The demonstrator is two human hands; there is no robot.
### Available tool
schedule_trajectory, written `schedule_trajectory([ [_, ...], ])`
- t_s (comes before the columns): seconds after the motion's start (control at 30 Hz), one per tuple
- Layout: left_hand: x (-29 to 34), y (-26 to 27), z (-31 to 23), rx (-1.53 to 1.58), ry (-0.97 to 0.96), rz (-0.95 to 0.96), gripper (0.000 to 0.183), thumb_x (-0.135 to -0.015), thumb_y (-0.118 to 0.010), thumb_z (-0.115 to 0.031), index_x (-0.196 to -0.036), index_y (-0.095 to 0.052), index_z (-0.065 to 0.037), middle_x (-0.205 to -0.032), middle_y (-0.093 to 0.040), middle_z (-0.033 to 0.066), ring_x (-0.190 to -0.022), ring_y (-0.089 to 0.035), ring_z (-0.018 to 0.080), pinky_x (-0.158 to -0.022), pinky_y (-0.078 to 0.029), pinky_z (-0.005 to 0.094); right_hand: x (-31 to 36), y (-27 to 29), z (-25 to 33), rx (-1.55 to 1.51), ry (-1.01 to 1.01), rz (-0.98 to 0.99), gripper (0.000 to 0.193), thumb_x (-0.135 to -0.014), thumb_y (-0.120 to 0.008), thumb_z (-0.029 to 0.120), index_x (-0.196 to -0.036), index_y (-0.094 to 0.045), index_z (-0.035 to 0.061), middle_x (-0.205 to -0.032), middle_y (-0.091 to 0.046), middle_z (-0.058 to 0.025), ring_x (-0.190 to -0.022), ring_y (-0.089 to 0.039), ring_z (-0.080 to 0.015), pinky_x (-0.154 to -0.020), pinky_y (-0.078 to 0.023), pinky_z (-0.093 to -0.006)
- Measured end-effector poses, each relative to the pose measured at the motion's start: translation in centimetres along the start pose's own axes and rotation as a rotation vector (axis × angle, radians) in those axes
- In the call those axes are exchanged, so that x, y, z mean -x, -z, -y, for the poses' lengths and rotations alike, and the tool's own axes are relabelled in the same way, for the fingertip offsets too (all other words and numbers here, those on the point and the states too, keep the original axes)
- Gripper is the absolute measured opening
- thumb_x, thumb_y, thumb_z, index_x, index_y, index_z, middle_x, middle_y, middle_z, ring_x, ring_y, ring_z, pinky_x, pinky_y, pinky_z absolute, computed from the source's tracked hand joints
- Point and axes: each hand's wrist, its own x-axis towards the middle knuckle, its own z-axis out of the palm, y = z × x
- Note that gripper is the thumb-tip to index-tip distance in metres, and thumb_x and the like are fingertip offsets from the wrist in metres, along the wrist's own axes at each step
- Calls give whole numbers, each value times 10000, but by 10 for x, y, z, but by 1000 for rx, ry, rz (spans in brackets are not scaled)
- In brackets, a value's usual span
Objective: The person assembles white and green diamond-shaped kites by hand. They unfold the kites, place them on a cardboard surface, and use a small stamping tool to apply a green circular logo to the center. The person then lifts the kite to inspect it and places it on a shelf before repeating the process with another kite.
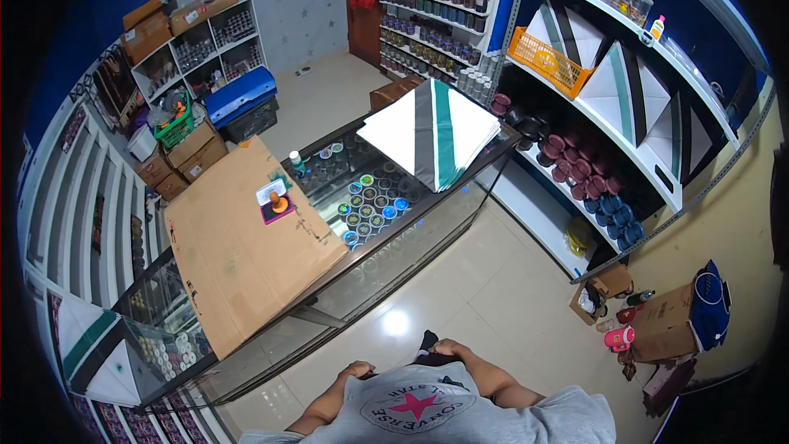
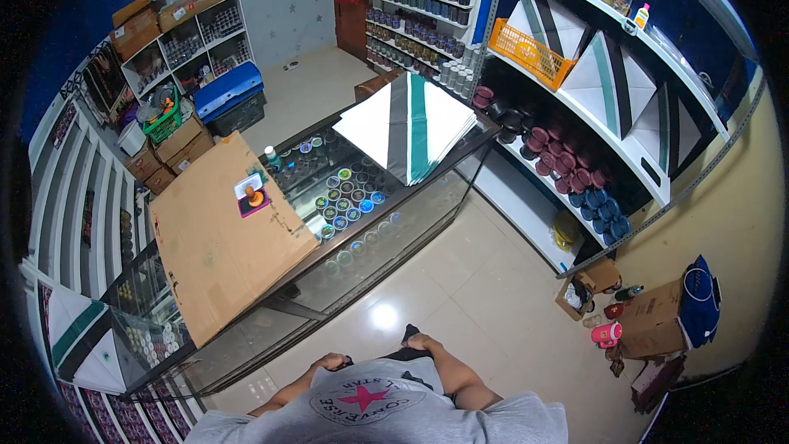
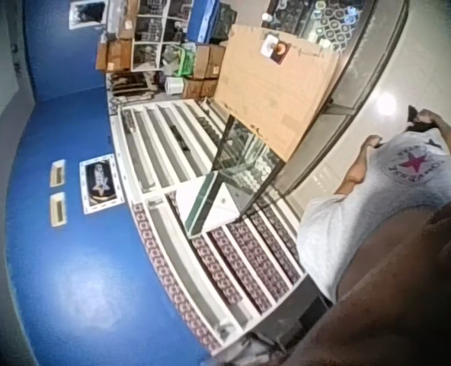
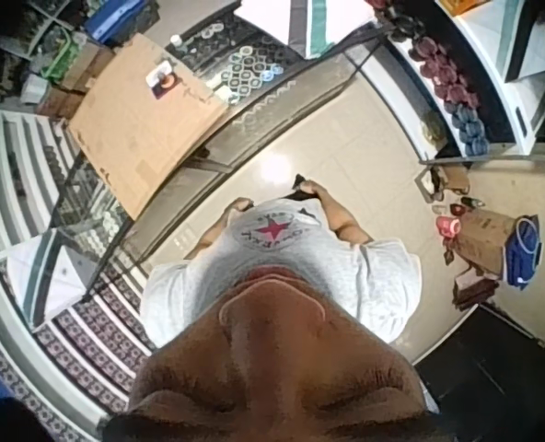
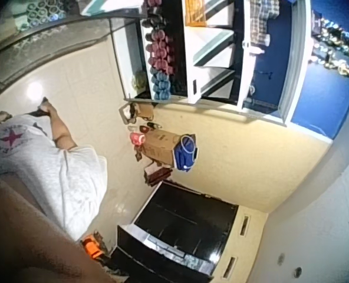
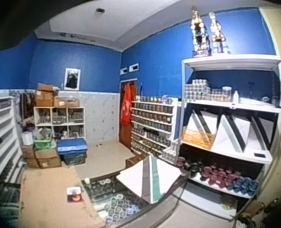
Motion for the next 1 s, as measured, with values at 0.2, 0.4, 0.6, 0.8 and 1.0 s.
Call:
schedule_trajectory([
  [0.2,-40,-23,-47,16,-68,-91,297,-833,-531,-280,-1018,-707,-128,-1042,-700,38,-1024,-628,192,-919,-462,308,23,36,-38,-153,-101,-34,443,-864,-537,486,-1147,-670,173,-1230,-609,-118,-1162,-551,-301,-996,-421,-378],
  [0.4,-47,-33,-115,-49,-36,-282,281,-847,-542,-230,-1059,-697,-131,-1071,-693,44,-1049,-619,195,-943,-455,313,7,32,-102,-220,-110,-108,365,-817,-557,370,-1083,-700,164,-1121,-669,-81,-1084,-601,-246,-946,-453,-336],
  [0.6,-45,-36,-114,-19,82,-217,298,-845,-538,-298,-1049,-709,-164,-1078,-692,44,-1055,-618,194,-933,-464,322,18,43,-88,-261,-124,-124,315,-771,-570,276,-1015,-717,140,-1049,-693,-75,-1009,-633,-234,-899,-475,-318],
  [0.8,-56,-21,-82,15,33,-185,279,-836,-535,-239,-1033,-703,-132,-961,-691,35,-874,-622,150,-797,-490,300,5,46,-81,-282,-83,-240,312,-747,-577,287,-985,-718,144,-1020,-698,-83,-980,-640,-251,-877,-486,-325],
  [1.0,-59,-12,-72,-143,85,-163,290,-841,-531,-228,-1061,-686,-120,-909,-693,27,-765,-629,132,-701,-510,291,-11,50,-77,-344,-119,-345,338,-725,-612,366,-977,-709,162,-1006,-696,-82,-967,-642,-247,-875,-490,-328],
])
